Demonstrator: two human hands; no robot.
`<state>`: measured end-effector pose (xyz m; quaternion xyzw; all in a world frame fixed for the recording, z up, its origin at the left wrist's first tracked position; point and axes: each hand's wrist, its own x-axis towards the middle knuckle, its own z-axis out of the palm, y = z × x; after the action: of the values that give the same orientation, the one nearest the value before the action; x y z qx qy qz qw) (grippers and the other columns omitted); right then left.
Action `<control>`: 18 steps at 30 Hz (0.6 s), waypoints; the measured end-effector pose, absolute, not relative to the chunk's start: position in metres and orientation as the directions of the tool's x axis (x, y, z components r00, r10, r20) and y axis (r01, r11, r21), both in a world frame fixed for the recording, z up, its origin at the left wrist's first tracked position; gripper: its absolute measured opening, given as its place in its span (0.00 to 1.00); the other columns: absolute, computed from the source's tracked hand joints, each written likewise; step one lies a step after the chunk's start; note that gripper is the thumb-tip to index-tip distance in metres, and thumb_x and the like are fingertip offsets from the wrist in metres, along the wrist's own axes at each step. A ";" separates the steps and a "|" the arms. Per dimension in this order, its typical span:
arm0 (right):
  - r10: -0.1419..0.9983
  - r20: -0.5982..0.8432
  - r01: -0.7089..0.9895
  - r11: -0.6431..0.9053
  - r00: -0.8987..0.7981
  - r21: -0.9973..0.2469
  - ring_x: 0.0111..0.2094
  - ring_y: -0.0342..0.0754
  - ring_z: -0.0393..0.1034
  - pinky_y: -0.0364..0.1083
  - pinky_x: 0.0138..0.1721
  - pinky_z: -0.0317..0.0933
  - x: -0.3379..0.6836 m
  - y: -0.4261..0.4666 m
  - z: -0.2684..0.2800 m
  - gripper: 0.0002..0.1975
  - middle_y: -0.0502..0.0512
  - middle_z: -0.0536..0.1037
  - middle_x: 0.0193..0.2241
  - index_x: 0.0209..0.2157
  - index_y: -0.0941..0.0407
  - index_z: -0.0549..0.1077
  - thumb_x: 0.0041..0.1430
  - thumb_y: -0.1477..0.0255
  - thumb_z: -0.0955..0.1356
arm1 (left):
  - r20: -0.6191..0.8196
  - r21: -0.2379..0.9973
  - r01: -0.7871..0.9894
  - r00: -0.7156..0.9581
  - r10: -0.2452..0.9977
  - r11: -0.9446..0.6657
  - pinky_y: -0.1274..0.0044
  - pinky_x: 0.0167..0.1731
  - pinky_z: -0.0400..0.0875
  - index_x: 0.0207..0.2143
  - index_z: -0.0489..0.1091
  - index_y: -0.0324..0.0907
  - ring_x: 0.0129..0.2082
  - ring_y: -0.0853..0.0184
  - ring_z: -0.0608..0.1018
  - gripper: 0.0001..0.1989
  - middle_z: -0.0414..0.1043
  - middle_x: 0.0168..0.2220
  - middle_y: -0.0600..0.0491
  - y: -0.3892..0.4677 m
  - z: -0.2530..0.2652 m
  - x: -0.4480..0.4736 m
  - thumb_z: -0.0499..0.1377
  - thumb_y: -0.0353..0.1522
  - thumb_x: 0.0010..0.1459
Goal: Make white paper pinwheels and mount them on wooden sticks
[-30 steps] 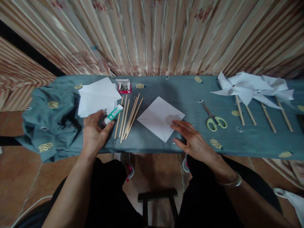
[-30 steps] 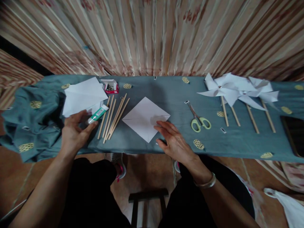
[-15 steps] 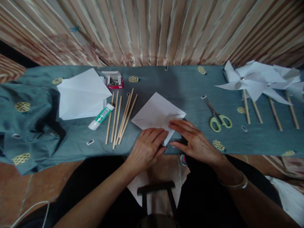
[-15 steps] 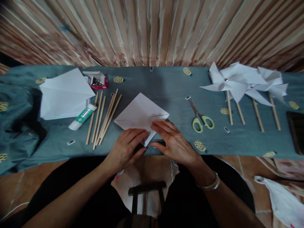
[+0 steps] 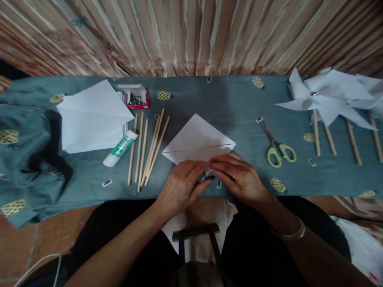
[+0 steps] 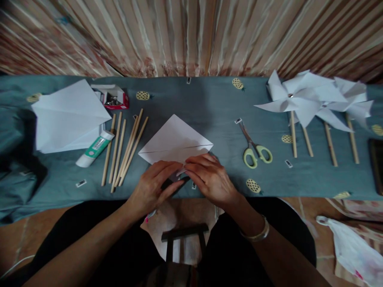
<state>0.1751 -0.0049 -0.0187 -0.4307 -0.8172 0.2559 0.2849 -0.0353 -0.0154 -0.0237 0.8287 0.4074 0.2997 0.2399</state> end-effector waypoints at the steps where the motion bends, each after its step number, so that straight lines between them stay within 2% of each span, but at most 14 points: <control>1: 0.849 0.252 0.540 0.498 -0.465 -0.679 0.44 0.51 0.76 0.54 0.50 0.68 0.173 -0.004 -0.019 0.11 0.55 0.83 0.42 0.44 0.52 0.79 0.67 0.71 0.65 | 0.291 0.654 0.532 0.480 0.828 -0.538 0.68 0.43 0.76 0.51 0.68 0.38 0.43 0.60 0.79 0.14 0.78 0.43 0.44 -0.015 -0.024 -0.036 0.56 0.36 0.67; 4: 0.873 0.243 0.519 0.454 -0.423 -0.724 0.42 0.49 0.77 0.51 0.48 0.69 0.168 -0.003 -0.020 0.10 0.53 0.83 0.39 0.43 0.51 0.79 0.66 0.73 0.66 | 0.273 0.686 0.534 0.441 0.855 -0.495 0.70 0.41 0.77 0.52 0.67 0.38 0.40 0.62 0.80 0.14 0.78 0.41 0.46 -0.013 -0.027 -0.037 0.55 0.35 0.68; 7: 0.933 0.194 0.567 0.341 -0.304 -0.750 0.39 0.49 0.78 0.50 0.45 0.71 0.165 -0.004 -0.023 0.07 0.52 0.83 0.36 0.41 0.50 0.79 0.64 0.72 0.68 | 0.270 0.711 0.529 0.405 0.874 -0.464 0.72 0.41 0.77 0.57 0.63 0.39 0.39 0.65 0.80 0.17 0.78 0.41 0.47 -0.013 -0.030 -0.038 0.55 0.33 0.68; 9: 0.968 0.141 0.617 0.242 -0.208 -0.749 0.38 0.49 0.78 0.49 0.43 0.72 0.163 -0.005 -0.024 0.09 0.52 0.83 0.36 0.44 0.50 0.78 0.63 0.70 0.69 | 0.266 0.714 0.529 0.400 0.877 -0.458 0.72 0.42 0.77 0.58 0.61 0.39 0.39 0.65 0.80 0.18 0.78 0.41 0.48 -0.013 -0.032 -0.038 0.55 0.32 0.67; 12: 0.986 0.108 0.680 0.164 -0.124 -0.715 0.35 0.49 0.79 0.47 0.40 0.73 0.162 -0.004 -0.025 0.13 0.52 0.83 0.36 0.48 0.51 0.75 0.61 0.67 0.71 | 0.263 0.682 0.545 0.439 0.859 -0.487 0.72 0.40 0.77 0.55 0.64 0.39 0.38 0.65 0.79 0.14 0.78 0.40 0.48 -0.011 -0.032 -0.038 0.53 0.30 0.68; 15: 0.963 0.188 0.707 0.270 -0.193 -0.654 0.34 0.47 0.79 0.46 0.39 0.73 0.162 -0.002 -0.024 0.09 0.52 0.83 0.35 0.45 0.52 0.76 0.63 0.69 0.70 | 0.292 0.631 0.545 0.493 0.819 -0.553 0.70 0.40 0.78 0.51 0.68 0.38 0.40 0.63 0.78 0.12 0.78 0.41 0.47 -0.009 -0.030 -0.038 0.53 0.28 0.68; 18: 0.910 0.296 0.693 0.414 -0.292 -0.590 0.36 0.47 0.79 0.46 0.41 0.74 0.162 0.000 -0.024 0.07 0.53 0.83 0.36 0.43 0.54 0.77 0.64 0.73 0.68 | 0.311 0.580 0.556 0.524 0.793 -0.595 0.69 0.40 0.79 0.51 0.69 0.35 0.40 0.62 0.76 0.12 0.77 0.42 0.45 -0.008 -0.028 -0.037 0.55 0.26 0.66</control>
<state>0.1616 0.0004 -0.0239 -0.5111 -0.7839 0.1778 0.3044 -0.0374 -0.0076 -0.0285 0.8474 0.3980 0.2820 0.2097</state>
